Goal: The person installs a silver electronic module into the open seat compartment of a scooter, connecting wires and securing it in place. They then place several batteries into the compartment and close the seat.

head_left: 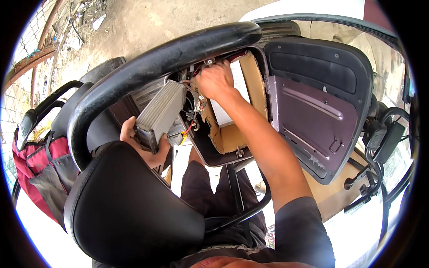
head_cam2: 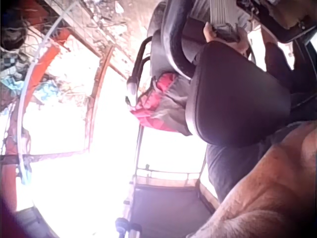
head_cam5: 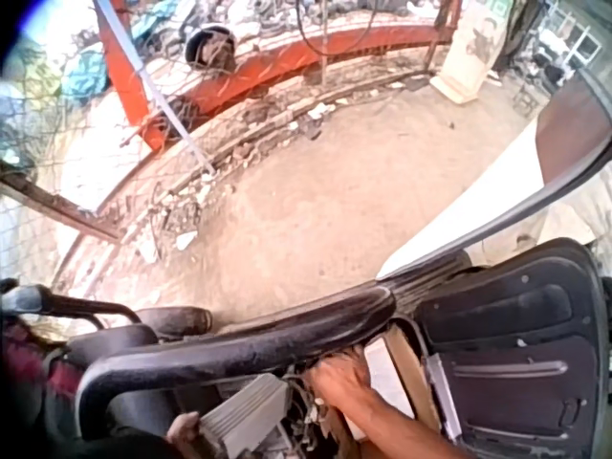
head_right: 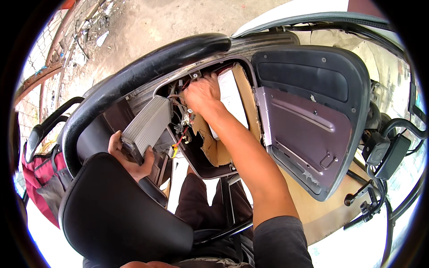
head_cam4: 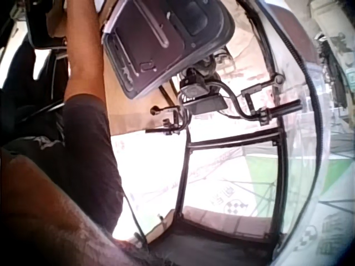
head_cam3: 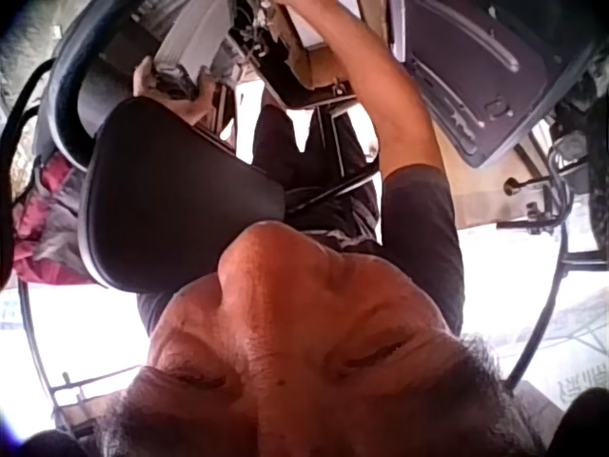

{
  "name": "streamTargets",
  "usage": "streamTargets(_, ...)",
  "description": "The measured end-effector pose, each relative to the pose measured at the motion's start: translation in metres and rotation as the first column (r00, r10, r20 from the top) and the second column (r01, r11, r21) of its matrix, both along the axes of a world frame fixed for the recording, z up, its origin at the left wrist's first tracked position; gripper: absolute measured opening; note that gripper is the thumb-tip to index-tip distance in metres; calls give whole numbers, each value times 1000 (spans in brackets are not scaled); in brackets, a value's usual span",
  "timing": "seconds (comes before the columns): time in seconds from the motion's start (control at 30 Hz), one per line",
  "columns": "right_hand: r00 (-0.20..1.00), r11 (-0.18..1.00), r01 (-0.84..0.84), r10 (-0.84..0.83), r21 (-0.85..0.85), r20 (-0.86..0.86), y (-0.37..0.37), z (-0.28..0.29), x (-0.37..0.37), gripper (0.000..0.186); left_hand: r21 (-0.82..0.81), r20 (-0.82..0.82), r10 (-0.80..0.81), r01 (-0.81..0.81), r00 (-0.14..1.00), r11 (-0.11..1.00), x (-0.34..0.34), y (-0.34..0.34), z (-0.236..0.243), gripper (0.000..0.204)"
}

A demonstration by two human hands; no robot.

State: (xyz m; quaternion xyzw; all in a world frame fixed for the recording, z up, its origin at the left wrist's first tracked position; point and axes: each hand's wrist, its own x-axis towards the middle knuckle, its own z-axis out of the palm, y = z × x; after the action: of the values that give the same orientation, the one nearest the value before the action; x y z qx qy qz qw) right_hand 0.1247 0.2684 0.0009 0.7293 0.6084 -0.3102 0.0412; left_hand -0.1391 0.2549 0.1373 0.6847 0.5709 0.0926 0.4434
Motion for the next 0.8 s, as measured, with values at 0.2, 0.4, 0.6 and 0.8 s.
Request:
streamTargets(0.2, 980, 956, -168, 135, -242, -145, 20, -1, 2, 27, 241, 133, 26, -58, 991, 969, 19, -5, -1, 65)
streamTargets(0.4, 978, 907, -137, 61, -397, -200, 38, -10, 4, 36, 337, 173, -22, -38, 985, 941, 16, -8, -10, 77)
streamTargets(0.6, 990, 946, 4, -50, -323, -134, 37, -19, -4, 57, 265, 226, -41, -21, 973, 964, 14, -9, -9, 87)
streamTargets(0.8, 989, 911, -74, 16, -407, -144, 37, -4, 15, 77, 94, 177, 219, -238, 960, 967, 20, 8, 9, 89)
